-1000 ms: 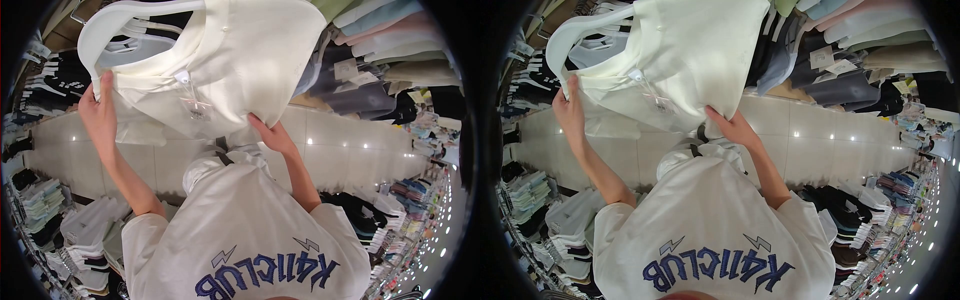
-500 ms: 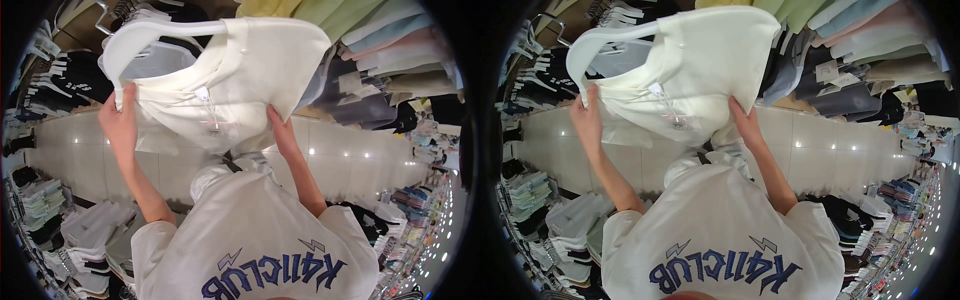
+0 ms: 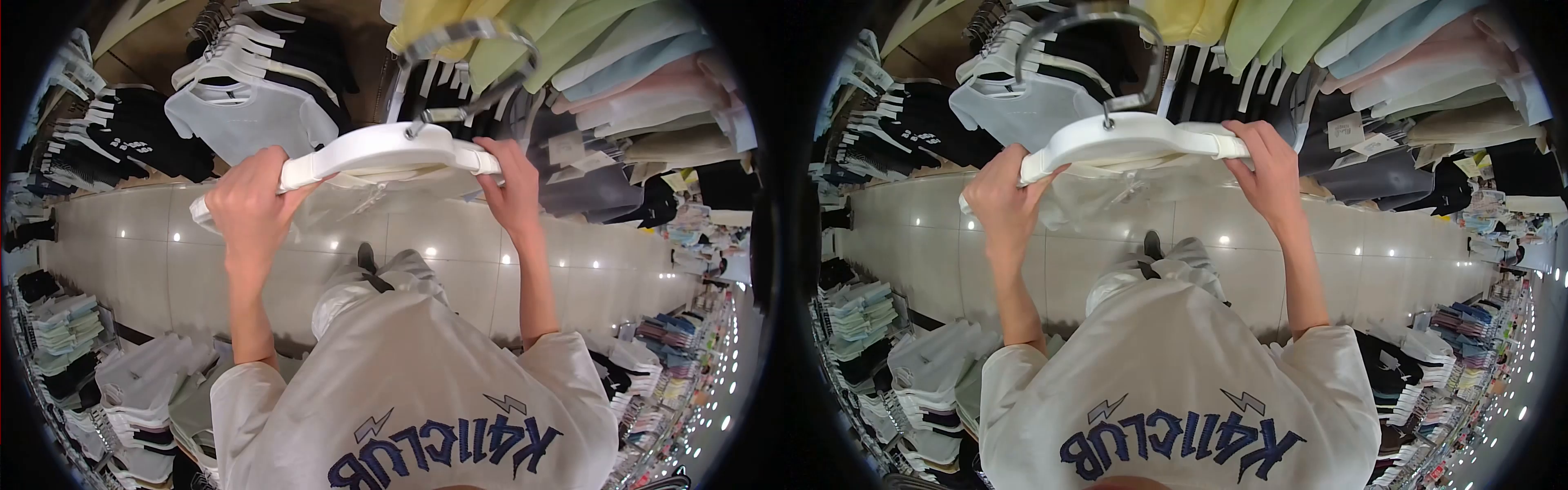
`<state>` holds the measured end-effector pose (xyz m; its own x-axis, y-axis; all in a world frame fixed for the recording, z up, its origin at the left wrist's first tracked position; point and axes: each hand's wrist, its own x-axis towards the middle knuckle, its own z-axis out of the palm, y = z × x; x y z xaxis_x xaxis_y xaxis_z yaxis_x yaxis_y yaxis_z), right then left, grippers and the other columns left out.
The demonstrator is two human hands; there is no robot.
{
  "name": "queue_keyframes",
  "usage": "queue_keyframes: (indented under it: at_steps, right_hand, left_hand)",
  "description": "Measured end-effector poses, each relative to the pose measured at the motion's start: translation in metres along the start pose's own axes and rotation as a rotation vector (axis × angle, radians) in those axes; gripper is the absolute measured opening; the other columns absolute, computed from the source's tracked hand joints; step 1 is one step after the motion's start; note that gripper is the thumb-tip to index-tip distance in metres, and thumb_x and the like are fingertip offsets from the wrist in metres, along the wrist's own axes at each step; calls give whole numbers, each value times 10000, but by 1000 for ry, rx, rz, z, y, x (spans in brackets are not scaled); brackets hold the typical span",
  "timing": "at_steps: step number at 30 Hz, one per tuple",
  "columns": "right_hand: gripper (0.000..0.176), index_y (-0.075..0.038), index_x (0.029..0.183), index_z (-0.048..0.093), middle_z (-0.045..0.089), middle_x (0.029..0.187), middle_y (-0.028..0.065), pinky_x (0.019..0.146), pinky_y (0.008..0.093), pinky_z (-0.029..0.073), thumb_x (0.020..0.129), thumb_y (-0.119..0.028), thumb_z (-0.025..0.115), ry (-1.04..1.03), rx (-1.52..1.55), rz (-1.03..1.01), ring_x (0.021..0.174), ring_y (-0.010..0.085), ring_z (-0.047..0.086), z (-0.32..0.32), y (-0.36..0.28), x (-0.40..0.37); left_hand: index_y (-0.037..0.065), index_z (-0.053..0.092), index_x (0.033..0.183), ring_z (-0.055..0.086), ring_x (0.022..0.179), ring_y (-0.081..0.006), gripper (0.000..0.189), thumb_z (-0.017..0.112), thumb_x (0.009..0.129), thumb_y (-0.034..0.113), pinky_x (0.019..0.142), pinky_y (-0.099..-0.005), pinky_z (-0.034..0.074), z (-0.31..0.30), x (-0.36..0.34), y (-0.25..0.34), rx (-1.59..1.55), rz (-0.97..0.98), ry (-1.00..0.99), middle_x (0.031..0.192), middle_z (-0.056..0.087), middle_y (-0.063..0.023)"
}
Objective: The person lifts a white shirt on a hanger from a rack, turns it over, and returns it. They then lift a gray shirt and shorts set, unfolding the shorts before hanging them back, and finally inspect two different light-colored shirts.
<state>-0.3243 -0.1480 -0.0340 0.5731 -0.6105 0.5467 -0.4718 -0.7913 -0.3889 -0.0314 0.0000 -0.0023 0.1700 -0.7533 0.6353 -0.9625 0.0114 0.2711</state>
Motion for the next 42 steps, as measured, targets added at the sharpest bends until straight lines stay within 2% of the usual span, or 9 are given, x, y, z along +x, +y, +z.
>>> queue_keyframes:
  at_steps: [6,8,11,14,18,21,24,32,42]
  right_hand:
    - [344,-52,945,607,513,730,94,531,369,423,622,-34,724,167,-140,-137,625,292,549,-8,30,-3]
    - [276,-39,920,608,510,732,121,547,362,434,655,0,673,188,-154,-100,616,298,558,-22,35,-1]
    - [228,-13,989,630,629,853,152,603,360,471,765,-7,591,207,-157,14,711,363,608,-49,49,-6]
    - [209,5,1042,621,644,868,167,642,313,472,839,-27,584,237,-120,112,682,262,613,-73,68,-11]
    - [198,24,1066,589,638,835,125,672,284,461,883,-49,585,297,-141,246,722,138,552,-97,80,-16]
    - [179,14,1051,596,595,780,78,645,238,435,884,-47,615,437,-52,204,693,101,498,-100,86,-17]
    - [155,34,1047,580,599,817,63,713,230,427,927,-64,586,527,-14,291,752,107,498,-105,85,-19]
    - [195,31,1036,595,627,901,58,783,236,424,966,-151,586,703,-129,427,828,112,518,-136,92,-40]
    - [244,25,975,648,654,851,30,770,231,436,943,-217,638,738,-192,521,795,88,540,-154,94,-56]
  left_hand:
    - [63,603,877,591,811,-291,444,869,667,350,689,-363,481,19,-16,3,65,120,313,879,625,-105]
    - [61,530,1187,504,1154,-327,669,875,680,328,991,-400,407,33,-29,2,111,93,548,1267,518,-149]
    - [65,391,1338,361,1325,-297,798,852,720,271,1118,-408,269,76,-55,-8,-263,-158,743,1477,298,-166]
    - [30,552,1215,446,1239,-265,637,871,696,213,1040,-412,351,114,-92,-7,-589,-652,629,1323,488,-150]
    - [-21,583,1178,596,981,-196,491,796,777,167,892,-338,469,137,-113,-24,-928,-834,-370,1065,644,-105]
    - [-29,591,1183,597,957,-179,451,763,828,190,881,-317,462,154,-116,-7,-975,-839,-651,1064,655,-86]
    - [-38,613,1166,594,924,-158,400,680,912,263,859,-299,462,178,-137,6,-1140,-645,-488,1019,674,-79]
    - [-63,621,1117,555,882,-137,480,495,1009,387,853,-277,450,184,-160,-15,-867,-877,-676,916,677,-106]
    - [-12,359,1437,519,1248,-214,666,433,1007,490,1020,-350,444,138,-128,15,-1510,-1318,-365,1410,486,-129]
